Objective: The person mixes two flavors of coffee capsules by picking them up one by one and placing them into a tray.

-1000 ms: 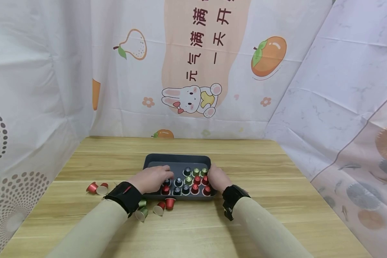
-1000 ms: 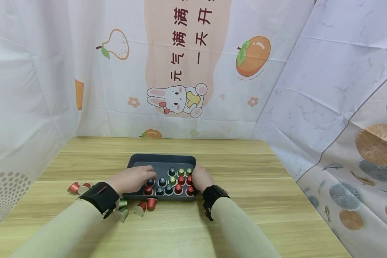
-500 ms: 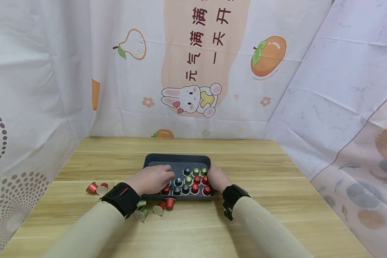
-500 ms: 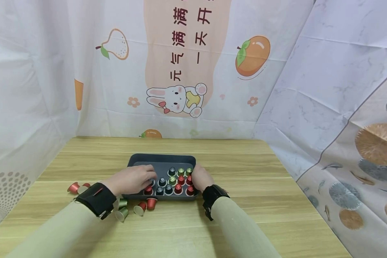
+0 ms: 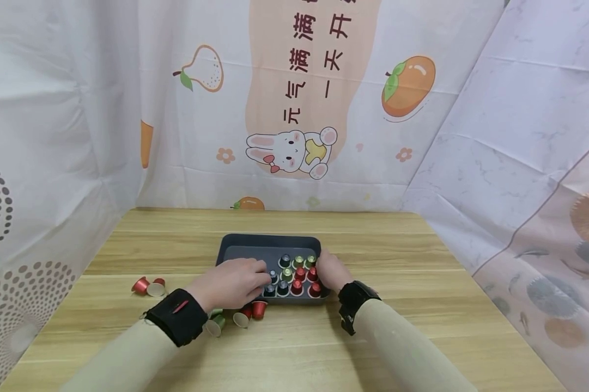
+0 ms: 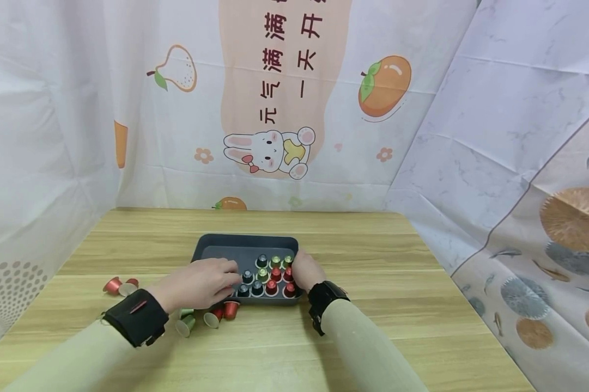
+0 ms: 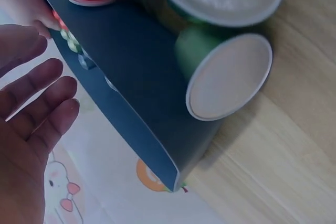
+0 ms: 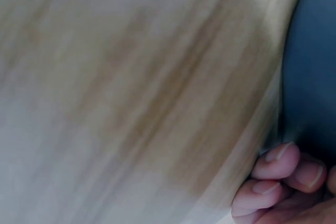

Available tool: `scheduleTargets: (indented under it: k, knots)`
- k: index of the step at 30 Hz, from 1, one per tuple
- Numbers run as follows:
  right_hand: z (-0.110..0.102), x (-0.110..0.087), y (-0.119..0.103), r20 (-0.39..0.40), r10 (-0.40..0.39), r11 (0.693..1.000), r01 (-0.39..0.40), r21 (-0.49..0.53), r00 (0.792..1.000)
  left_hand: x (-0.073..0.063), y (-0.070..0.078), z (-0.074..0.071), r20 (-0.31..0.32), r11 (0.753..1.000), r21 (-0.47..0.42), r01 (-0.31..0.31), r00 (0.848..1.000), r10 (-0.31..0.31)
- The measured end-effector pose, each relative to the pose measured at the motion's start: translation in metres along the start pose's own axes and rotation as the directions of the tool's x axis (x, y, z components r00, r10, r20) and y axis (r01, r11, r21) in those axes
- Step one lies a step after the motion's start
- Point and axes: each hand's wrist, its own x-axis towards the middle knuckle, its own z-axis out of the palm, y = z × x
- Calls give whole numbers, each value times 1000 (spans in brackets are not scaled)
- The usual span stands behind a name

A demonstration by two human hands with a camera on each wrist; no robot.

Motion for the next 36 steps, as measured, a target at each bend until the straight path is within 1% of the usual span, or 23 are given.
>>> scheduleTargets:
  k: [3,6,11,15,20,26,36]
  knots:
    - [0,0,0,13,19,1000,-19,15,1000,-2,6,-2,-29,999,15,-44,999,45]
    - [0,0,0,12,15,1000,-15,13,1000,-2,12,-2,-57,995,33,-93,994,95]
    - [0,0,0,-6,-10,1000,10,-9,1000,-2,21,1,-57,985,76,-158,985,162]
    - [0,-1,-1,-9,-14,1000,13,-6,1000,-3,25,3,-55,982,73,-173,983,177]
    - [-1,-2,0,-20,-19,1000,19,-12,1000,-6,30,5,-50,984,61,-170,984,173]
    - [0,-2,-1,-20,-29,999,28,-35,999,-10,31,9,-49,980,77,-181,981,185]
    - [2,2,2,-3,7,1000,-7,16,1000,-11,33,13,-55,973,116,-201,976,209]
